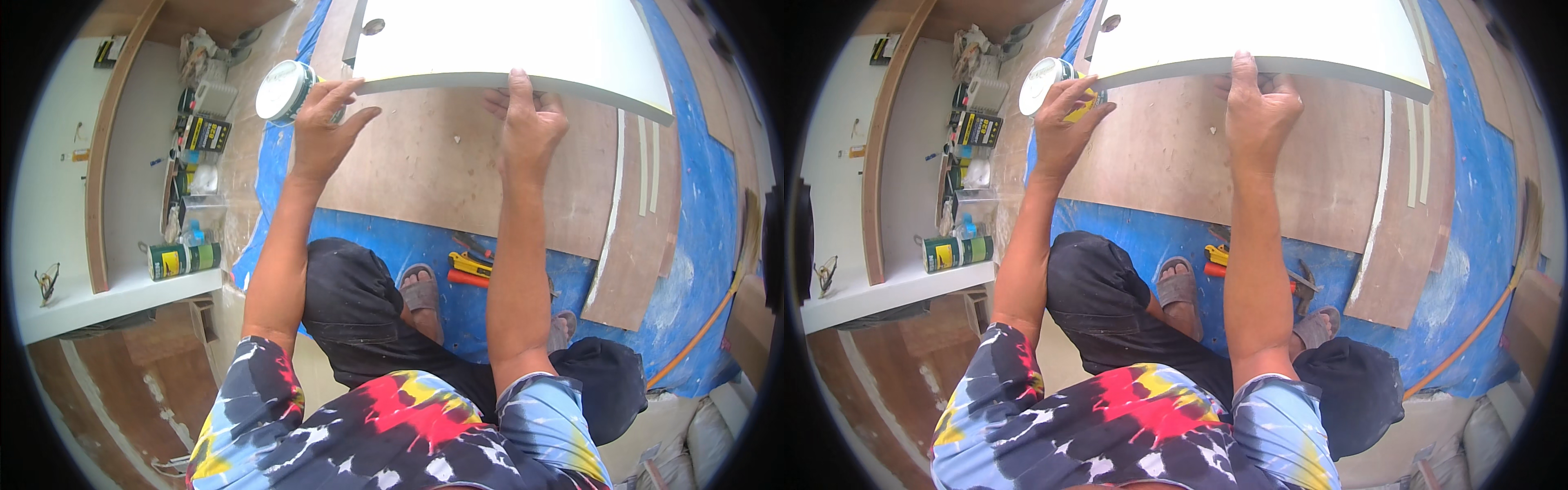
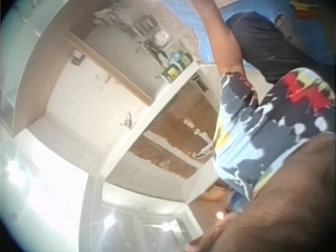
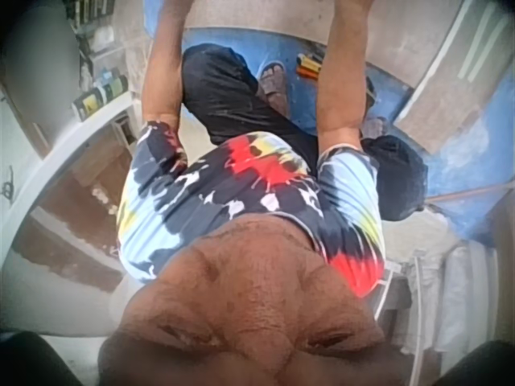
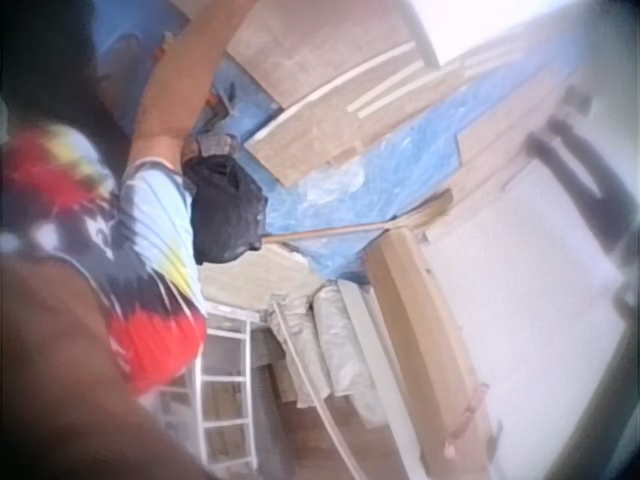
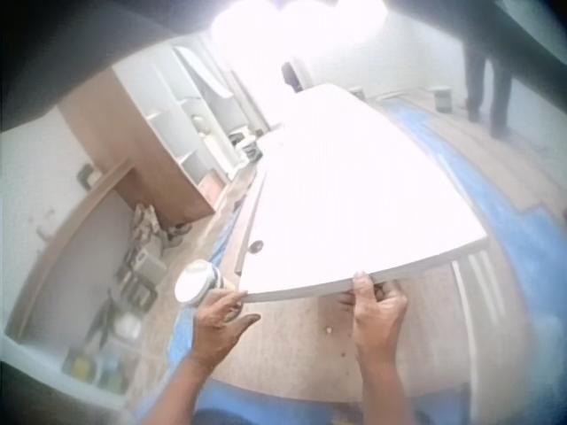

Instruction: The person kneels on the floor and applies a strip of edge banding to the edge of a white cabinet door. They use a hammer to tap the strip into place and a utility knife to trim the excess material flush with the door's edge.

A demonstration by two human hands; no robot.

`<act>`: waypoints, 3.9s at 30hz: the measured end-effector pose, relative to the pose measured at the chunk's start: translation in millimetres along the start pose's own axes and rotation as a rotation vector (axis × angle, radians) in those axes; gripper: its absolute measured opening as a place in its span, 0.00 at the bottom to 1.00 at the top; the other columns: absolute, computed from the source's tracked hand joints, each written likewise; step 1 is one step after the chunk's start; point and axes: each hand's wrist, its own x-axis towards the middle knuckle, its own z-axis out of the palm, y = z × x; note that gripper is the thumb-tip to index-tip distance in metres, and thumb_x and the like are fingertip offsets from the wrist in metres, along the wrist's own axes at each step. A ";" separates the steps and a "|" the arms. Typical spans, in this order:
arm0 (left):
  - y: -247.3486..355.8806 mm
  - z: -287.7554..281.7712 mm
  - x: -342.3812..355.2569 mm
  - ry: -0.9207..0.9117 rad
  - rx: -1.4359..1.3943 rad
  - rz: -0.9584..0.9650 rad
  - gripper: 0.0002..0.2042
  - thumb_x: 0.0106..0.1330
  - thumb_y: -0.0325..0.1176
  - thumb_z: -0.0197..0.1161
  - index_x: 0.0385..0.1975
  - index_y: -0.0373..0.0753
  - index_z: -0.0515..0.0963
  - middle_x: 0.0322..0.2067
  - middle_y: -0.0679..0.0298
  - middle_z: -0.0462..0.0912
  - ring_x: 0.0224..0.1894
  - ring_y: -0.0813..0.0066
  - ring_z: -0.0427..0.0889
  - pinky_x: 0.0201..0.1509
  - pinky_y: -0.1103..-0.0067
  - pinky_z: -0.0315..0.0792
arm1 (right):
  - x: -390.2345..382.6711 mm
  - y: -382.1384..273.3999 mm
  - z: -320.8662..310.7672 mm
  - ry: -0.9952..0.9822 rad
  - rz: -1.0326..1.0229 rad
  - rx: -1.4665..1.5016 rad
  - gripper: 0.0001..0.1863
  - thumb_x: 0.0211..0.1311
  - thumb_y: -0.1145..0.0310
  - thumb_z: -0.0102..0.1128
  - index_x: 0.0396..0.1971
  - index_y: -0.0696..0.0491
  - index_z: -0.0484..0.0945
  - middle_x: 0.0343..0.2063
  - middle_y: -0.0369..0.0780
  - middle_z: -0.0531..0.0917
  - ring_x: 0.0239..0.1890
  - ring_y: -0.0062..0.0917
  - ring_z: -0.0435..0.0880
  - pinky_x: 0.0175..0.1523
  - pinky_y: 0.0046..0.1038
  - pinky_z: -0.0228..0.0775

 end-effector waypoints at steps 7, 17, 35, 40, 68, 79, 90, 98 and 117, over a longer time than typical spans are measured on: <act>-2.7 11.6 1.6 0.089 -0.091 -0.095 0.12 0.65 0.25 0.70 0.49 0.35 0.85 0.40 0.61 0.87 0.41 0.77 0.84 0.47 0.79 0.80 | 2.0 4.1 -3.4 -0.032 -0.041 0.038 0.19 0.69 0.67 0.64 0.45 0.71 0.76 0.36 0.49 0.83 0.34 0.34 0.88 0.41 0.34 0.87; 5.2 41.8 -7.3 0.237 -0.648 -0.501 0.12 0.66 0.29 0.70 0.45 0.30 0.86 0.31 0.64 0.88 0.30 0.81 0.84 0.33 0.83 0.77 | 7.1 6.7 -7.0 -0.031 0.028 0.059 0.20 0.70 0.67 0.64 0.48 0.70 0.73 0.43 0.49 0.82 0.37 0.37 0.88 0.39 0.34 0.87; 1.2 40.6 -14.3 0.264 -0.576 -0.408 0.12 0.68 0.29 0.67 0.46 0.28 0.85 0.37 0.58 0.89 0.34 0.72 0.87 0.40 0.78 0.81 | 7.5 5.8 -88.1 -0.205 0.020 -0.269 0.27 0.68 0.58 0.66 0.53 0.67 0.75 0.42 0.49 0.83 0.40 0.32 0.86 0.40 0.33 0.84; 13.9 43.8 -11.0 0.296 -0.468 -0.574 0.12 0.68 0.29 0.69 0.46 0.28 0.85 0.36 0.58 0.88 0.32 0.75 0.85 0.36 0.80 0.81 | 31.7 -13.8 -167.6 0.628 -0.038 -0.185 0.23 0.71 0.63 0.62 0.55 0.67 0.74 0.42 0.47 0.83 0.38 0.28 0.85 0.42 0.28 0.83; 87.8 -41.2 86.0 -0.248 0.170 -0.516 0.18 0.73 0.37 0.64 0.57 0.33 0.80 0.47 0.62 0.85 0.47 0.75 0.82 0.52 0.75 0.77 | 42.6 123.9 -92.2 0.089 0.302 -0.285 0.14 0.62 0.64 0.60 0.39 0.59 0.83 0.33 0.52 0.87 0.38 0.45 0.87 0.46 0.41 0.77; 56.5 102.4 207.2 -0.574 0.295 0.097 0.35 0.71 0.58 0.53 0.70 0.38 0.65 0.72 0.51 0.63 0.74 0.53 0.58 0.76 0.63 0.52 | -56.2 205.3 -65.3 -0.215 0.280 -0.736 0.13 0.61 0.62 0.60 0.34 0.58 0.83 0.32 0.50 0.86 0.37 0.47 0.86 0.45 0.42 0.76; -9.8 199.7 269.6 -0.389 0.257 0.337 0.40 0.68 0.68 0.39 0.73 0.47 0.63 0.72 0.59 0.65 0.76 0.57 0.58 0.77 0.58 0.51 | -132.2 161.1 -199.4 1.531 0.463 -0.753 0.18 0.63 0.62 0.60 0.41 0.64 0.77 0.35 0.56 0.84 0.41 0.50 0.84 0.48 0.45 0.75; 24.0 194.0 264.5 -0.450 0.275 0.240 0.40 0.68 0.68 0.42 0.75 0.50 0.60 0.74 0.57 0.61 0.78 0.59 0.52 0.77 0.52 0.46 | -148.8 206.8 -170.9 1.297 0.509 -1.027 0.33 0.56 0.67 0.66 0.60 0.57 0.62 0.48 0.58 0.80 0.52 0.51 0.81 0.57 0.48 0.72; 42.7 165.3 242.3 -0.607 0.200 0.310 0.46 0.65 0.71 0.44 0.76 0.43 0.55 0.76 0.44 0.50 0.80 0.44 0.40 0.79 0.48 0.36 | -197.7 202.5 -239.2 1.341 0.550 -0.592 0.18 0.59 0.67 0.62 0.46 0.60 0.72 0.31 0.48 0.81 0.27 0.38 0.84 0.31 0.39 0.79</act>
